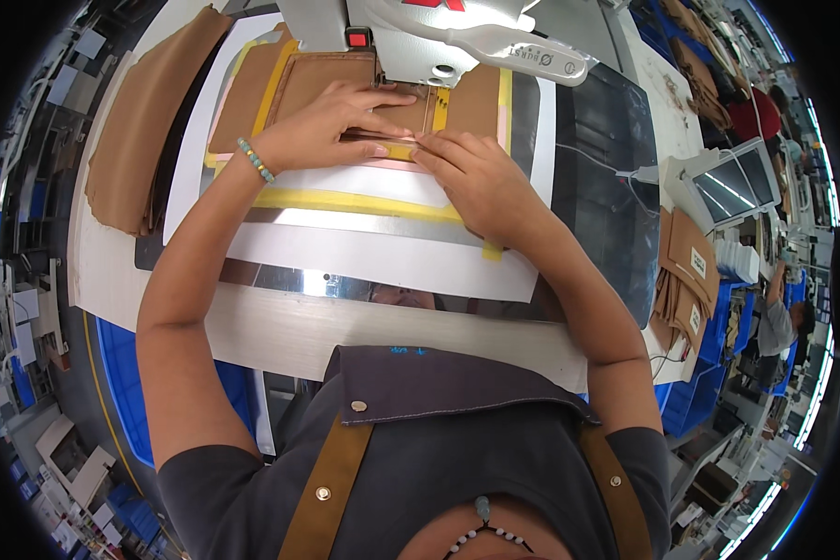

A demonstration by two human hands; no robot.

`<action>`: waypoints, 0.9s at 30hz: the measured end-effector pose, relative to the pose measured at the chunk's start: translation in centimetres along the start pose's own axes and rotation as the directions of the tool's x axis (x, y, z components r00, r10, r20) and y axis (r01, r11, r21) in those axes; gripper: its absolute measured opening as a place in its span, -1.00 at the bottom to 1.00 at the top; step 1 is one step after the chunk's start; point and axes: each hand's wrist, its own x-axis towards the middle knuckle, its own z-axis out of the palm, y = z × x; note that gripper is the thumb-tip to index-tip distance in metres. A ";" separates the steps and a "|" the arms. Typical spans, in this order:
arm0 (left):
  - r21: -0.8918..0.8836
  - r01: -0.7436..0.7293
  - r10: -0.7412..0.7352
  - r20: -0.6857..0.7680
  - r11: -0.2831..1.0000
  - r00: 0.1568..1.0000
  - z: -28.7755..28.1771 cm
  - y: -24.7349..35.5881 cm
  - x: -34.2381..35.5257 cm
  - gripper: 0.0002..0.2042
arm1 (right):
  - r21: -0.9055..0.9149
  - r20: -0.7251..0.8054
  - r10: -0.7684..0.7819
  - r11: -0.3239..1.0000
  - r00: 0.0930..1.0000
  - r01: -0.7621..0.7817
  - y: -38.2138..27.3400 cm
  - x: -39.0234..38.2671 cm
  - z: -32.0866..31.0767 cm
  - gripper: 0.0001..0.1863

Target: The person positions fabric pieces and labels into a sewing machine frame to stitch them together, then removes each finished piece and places it into a bin.

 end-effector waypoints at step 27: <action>-0.146 0.267 -0.303 -0.386 0.953 0.871 -1.9 -5.8 -1.4 -0.71 | -0.111 -0.065 0.177 0.977 0.982 -0.183 1.7 -2.7 -6.2 -0.75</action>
